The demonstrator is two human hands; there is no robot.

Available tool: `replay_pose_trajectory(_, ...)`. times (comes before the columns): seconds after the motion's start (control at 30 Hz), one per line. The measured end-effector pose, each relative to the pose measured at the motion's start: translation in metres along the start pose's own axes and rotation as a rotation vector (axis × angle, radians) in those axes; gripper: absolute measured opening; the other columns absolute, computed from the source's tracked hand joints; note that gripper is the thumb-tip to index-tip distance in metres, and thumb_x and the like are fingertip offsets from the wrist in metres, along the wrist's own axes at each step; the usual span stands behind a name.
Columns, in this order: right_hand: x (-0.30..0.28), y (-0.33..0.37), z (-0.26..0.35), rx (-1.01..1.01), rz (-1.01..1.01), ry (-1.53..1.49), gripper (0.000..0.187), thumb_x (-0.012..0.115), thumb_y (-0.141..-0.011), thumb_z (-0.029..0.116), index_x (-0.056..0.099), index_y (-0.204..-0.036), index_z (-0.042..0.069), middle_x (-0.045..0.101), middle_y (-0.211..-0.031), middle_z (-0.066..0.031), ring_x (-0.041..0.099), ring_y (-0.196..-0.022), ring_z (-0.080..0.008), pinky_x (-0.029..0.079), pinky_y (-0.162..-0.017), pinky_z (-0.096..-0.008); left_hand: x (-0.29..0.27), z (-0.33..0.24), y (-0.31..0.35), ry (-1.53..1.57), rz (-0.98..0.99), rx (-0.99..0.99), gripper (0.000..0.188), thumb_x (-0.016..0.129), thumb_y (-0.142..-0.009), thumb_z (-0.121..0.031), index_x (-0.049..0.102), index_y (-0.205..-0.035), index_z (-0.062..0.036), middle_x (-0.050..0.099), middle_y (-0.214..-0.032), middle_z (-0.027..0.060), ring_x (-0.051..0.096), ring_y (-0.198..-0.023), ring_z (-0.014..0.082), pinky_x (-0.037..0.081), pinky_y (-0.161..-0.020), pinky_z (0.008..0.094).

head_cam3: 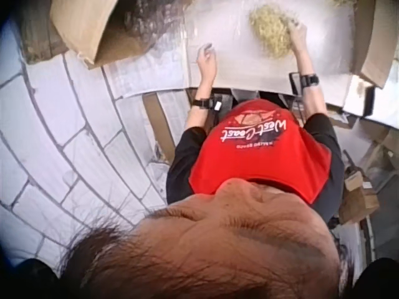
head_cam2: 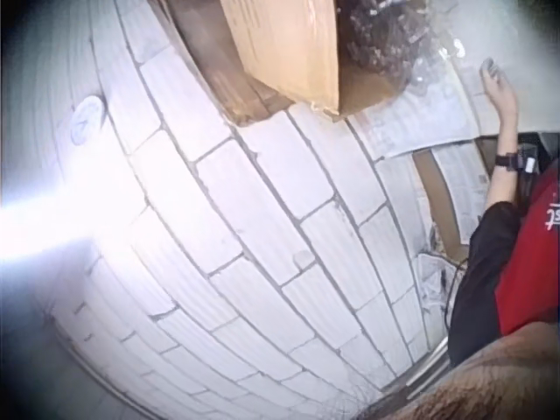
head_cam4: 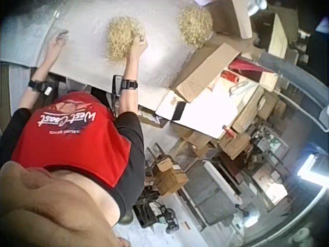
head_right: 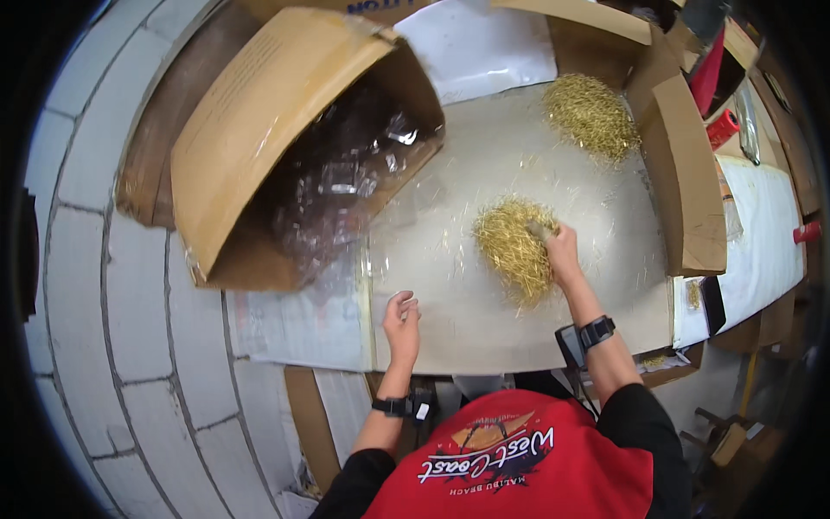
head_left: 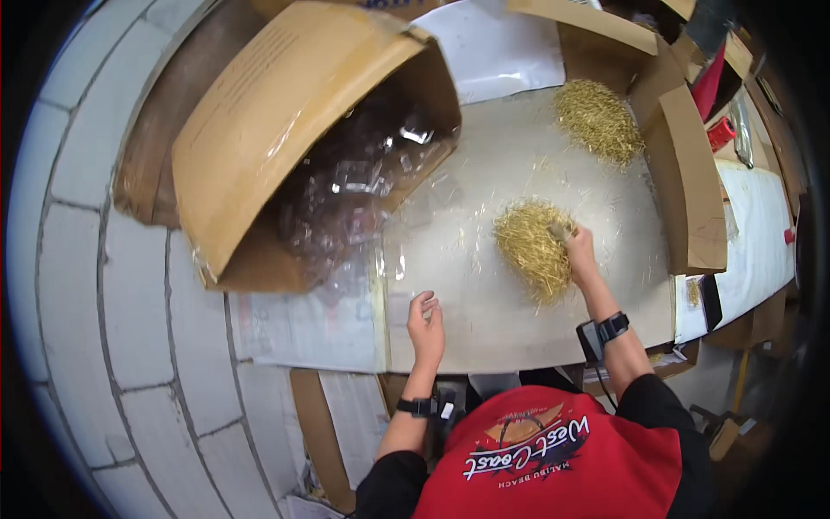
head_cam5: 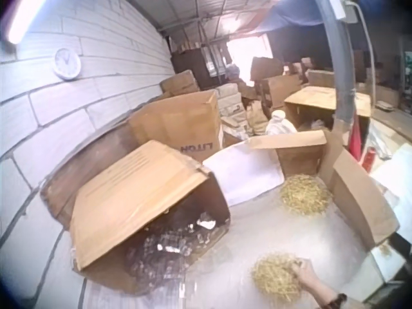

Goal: The person scoops loose yellow noodles from a large cardboard box onto a table, then portions them into small clear plastic containers using a scoop. The person places each filled container into a cardboard box below the table.

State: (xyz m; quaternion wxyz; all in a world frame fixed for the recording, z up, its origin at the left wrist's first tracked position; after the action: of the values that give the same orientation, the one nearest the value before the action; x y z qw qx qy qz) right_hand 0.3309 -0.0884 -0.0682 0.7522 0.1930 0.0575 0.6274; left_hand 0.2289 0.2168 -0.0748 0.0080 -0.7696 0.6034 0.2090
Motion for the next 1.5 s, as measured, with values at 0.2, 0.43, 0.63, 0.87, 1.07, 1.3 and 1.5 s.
replay_pose_trajectory(0.2, 0.026, -0.015, 0.026, -0.172, -0.203, 0.303, 0.034, 0.073, -0.080, 0.025, 0.065, -0.095, -0.004, 0.065, -0.086, -0.0075, 0.059, -0.077, -0.0119, 0.048, -0.068, -0.0276, 0.003, 0.037, 0.020, -0.491, 0.114, 0.384, 0.045, 0.053, -0.085, -0.006, 0.042, -0.128, 0.0019, 0.039, -0.136, 0.0201, 0.034, -0.130, 0.0357, 0.031, -0.106, 0.0411)
replay_pose_trajectory(0.43, 0.066, -0.020, 0.037, -0.130, -0.226, 0.244, 0.045, 0.074, -0.080, 0.034, 0.061, -0.099, -0.005, 0.064, -0.088, -0.0079, 0.059, -0.075, -0.0135, 0.046, -0.065, -0.0255, -0.015, 0.071, -0.002, -0.727, 0.208, 0.510, 0.052, 0.054, -0.086, -0.015, 0.038, -0.134, -0.0019, 0.030, -0.145, 0.0144, 0.026, -0.137, 0.0299, 0.026, -0.109, 0.0440)
replay_pose_trajectory(0.63, 0.100, -0.014, 0.046, -0.252, -0.281, 0.167, 0.058, 0.076, -0.076, 0.045, 0.060, -0.101, -0.005, 0.064, -0.093, -0.0109, 0.058, -0.083, -0.0154, 0.046, -0.073, -0.0282, -0.033, 0.079, -0.021, -0.746, 0.022, 0.418, 0.049, 0.051, -0.086, -0.016, 0.041, -0.132, -0.0018, 0.034, -0.145, 0.0114, 0.026, -0.137, 0.0268, 0.021, -0.111, 0.0467)
replay_pose_trajectory(0.87, 0.075, -0.030, 0.045, -0.326, -0.301, 0.265, 0.064, 0.074, -0.076, 0.046, 0.057, -0.112, -0.004, 0.063, -0.098, -0.0093, 0.059, -0.084, -0.0155, 0.048, -0.068, -0.0265, -0.036, 0.074, -0.022, -0.655, 0.012, 0.418, 0.048, 0.050, -0.085, -0.013, 0.043, -0.131, -0.0039, 0.037, -0.143, 0.0110, 0.029, -0.136, 0.0261, 0.021, -0.111, 0.0460)
replay_pose_trajectory(1.07, 0.016, -0.005, 0.089, -0.369, -0.323, 0.133, 0.034, 0.061, -0.091, 0.026, 0.058, -0.108, -0.004, 0.064, -0.095, -0.0081, 0.062, -0.078, -0.0144, 0.051, -0.064, -0.0283, -0.036, 0.076, -0.024, -0.708, 0.025, 0.375, 0.047, 0.048, -0.086, -0.014, 0.043, -0.131, -0.0043, 0.036, -0.144, 0.0085, 0.028, -0.136, 0.0244, 0.021, -0.111, 0.0453)
replay_pose_trajectory(1.3, -0.082, 0.006, 0.084, -0.235, -0.598, 0.347, 0.034, 0.062, -0.090, 0.032, 0.063, -0.095, -0.001, 0.063, -0.081, -0.0030, 0.057, -0.069, -0.0109, 0.046, -0.058, -0.0260, -0.033, 0.074, -0.019, -0.708, 0.014, 0.411, 0.047, 0.049, -0.083, -0.012, 0.045, -0.130, -0.0062, 0.037, -0.143, 0.0084, 0.029, -0.136, 0.0250, 0.022, -0.110, 0.0458)
replay_pose_trajectory(1.5, -0.105, 0.023, 0.083, -0.505, -0.629, 0.081, 0.035, 0.064, -0.089, 0.031, 0.063, -0.095, -0.003, 0.064, -0.081, -0.0037, 0.057, -0.071, -0.0105, 0.047, -0.063, -0.0253, -0.029, 0.074, -0.028, -0.729, 0.010, 0.428, 0.049, 0.050, -0.082, -0.011, 0.044, -0.131, -0.0049, 0.038, -0.142, 0.0102, 0.029, -0.135, 0.0267, 0.020, -0.111, 0.0449)
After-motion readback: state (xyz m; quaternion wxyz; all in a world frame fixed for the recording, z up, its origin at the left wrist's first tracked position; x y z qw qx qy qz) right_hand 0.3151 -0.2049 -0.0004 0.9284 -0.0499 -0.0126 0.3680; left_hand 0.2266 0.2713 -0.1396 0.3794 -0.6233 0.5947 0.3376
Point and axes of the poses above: each hand's wrist, its own y-axis away from the middle knuckle, its own x-axis out of the palm, z = x × y, the point moved 2 cm from there along -y, towards the middle knuckle
